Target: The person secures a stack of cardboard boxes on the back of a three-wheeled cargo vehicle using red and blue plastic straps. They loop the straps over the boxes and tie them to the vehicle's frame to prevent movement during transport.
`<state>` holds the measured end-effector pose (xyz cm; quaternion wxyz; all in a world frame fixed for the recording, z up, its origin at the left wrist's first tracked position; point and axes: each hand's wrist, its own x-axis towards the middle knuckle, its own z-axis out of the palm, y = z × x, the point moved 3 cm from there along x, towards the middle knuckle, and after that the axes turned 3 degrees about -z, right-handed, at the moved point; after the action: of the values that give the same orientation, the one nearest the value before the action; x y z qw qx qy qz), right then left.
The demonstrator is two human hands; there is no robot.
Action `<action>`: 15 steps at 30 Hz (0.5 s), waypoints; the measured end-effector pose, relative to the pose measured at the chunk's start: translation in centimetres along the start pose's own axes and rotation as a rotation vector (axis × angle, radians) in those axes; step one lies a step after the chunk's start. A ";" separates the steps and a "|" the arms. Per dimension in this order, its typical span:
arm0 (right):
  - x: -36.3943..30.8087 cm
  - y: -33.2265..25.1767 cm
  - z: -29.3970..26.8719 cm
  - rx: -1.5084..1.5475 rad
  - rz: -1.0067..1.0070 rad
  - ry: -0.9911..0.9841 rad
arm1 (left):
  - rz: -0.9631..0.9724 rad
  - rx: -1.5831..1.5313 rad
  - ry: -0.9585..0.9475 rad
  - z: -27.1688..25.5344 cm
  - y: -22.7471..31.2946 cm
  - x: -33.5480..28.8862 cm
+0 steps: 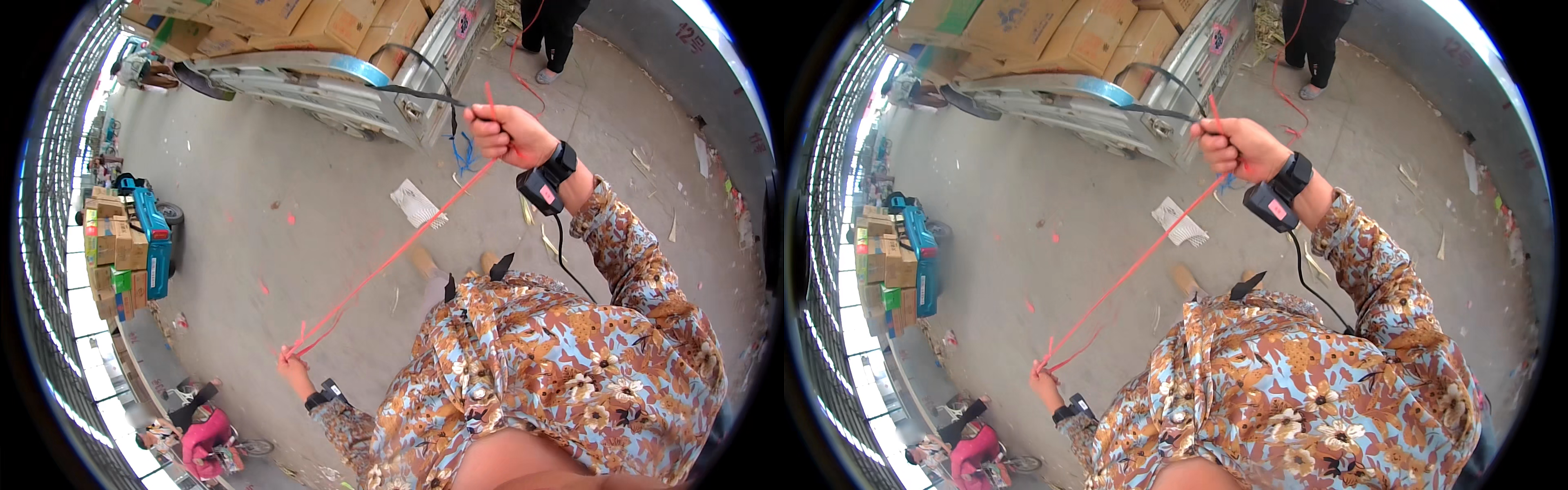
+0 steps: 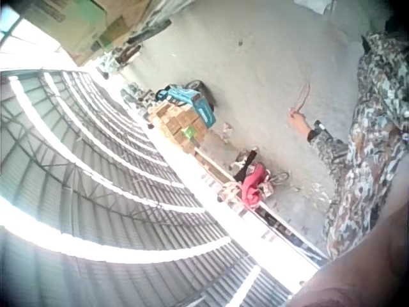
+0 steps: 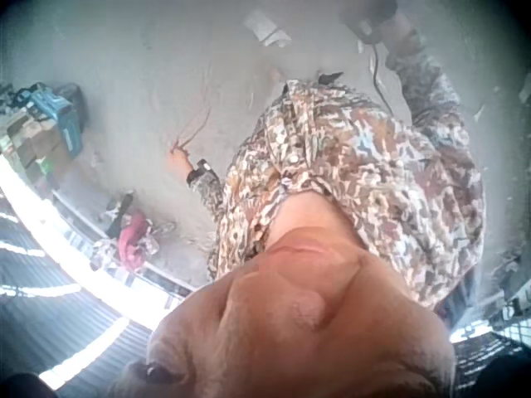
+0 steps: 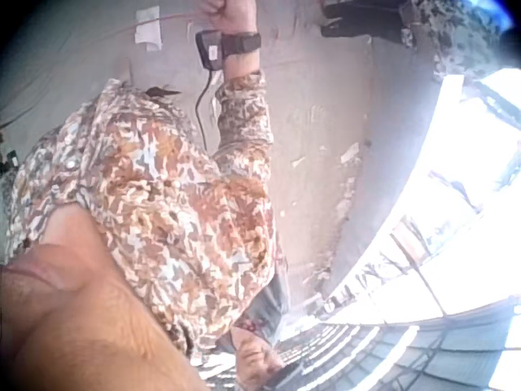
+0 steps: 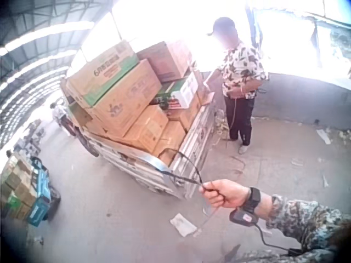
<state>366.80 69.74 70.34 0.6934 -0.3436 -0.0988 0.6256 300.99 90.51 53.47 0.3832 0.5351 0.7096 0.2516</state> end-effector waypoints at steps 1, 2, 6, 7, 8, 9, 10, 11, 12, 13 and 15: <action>-0.2 -2.4 -0.2 0.019 -0.032 0.001 | 0.033 -0.012 0.028 -0.1 2.7 -0.9; -1.2 -4.1 -0.5 0.049 -0.077 0.028 | 0.072 -0.012 0.029 0.6 6.8 -1.8; -3.7 -6.2 2.0 -0.098 -0.123 0.007 | 0.189 -0.073 0.043 -0.7 13.3 -6.0; -4.2 -6.4 2.8 -0.157 -0.129 0.012 | 0.185 -0.019 0.005 -0.6 14.5 -6.6; -4.2 -6.6 2.6 -0.203 -0.145 -0.003 | 0.184 0.035 -0.035 -0.2 15.8 -7.1; -4.3 -6.4 2.7 -0.344 -0.151 0.000 | 0.183 0.089 -0.075 0.1 16.6 -7.3; -4.5 -5.8 3.0 -0.485 -0.156 0.004 | 0.327 0.235 -0.146 0.5 17.4 -7.3; -4.2 -4.7 3.3 -0.626 -0.159 0.000 | 0.466 0.382 -0.206 0.8 17.8 -7.3; -3.9 -3.0 3.7 -0.711 -0.113 -0.042 | 0.545 0.463 -0.265 1.6 18.5 -7.0; -3.5 -1.3 4.2 -0.795 -0.067 -0.083 | 0.629 0.538 -0.321 2.2 19.4 -6.7; -2.4 1.9 5.3 -0.903 0.008 -0.188 | 0.642 0.564 -0.429 5.5 22.2 -5.9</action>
<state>361.78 69.38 73.86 0.4599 -0.5536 -0.4226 0.5509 318.84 91.23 68.91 0.2638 0.8501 0.4542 0.0389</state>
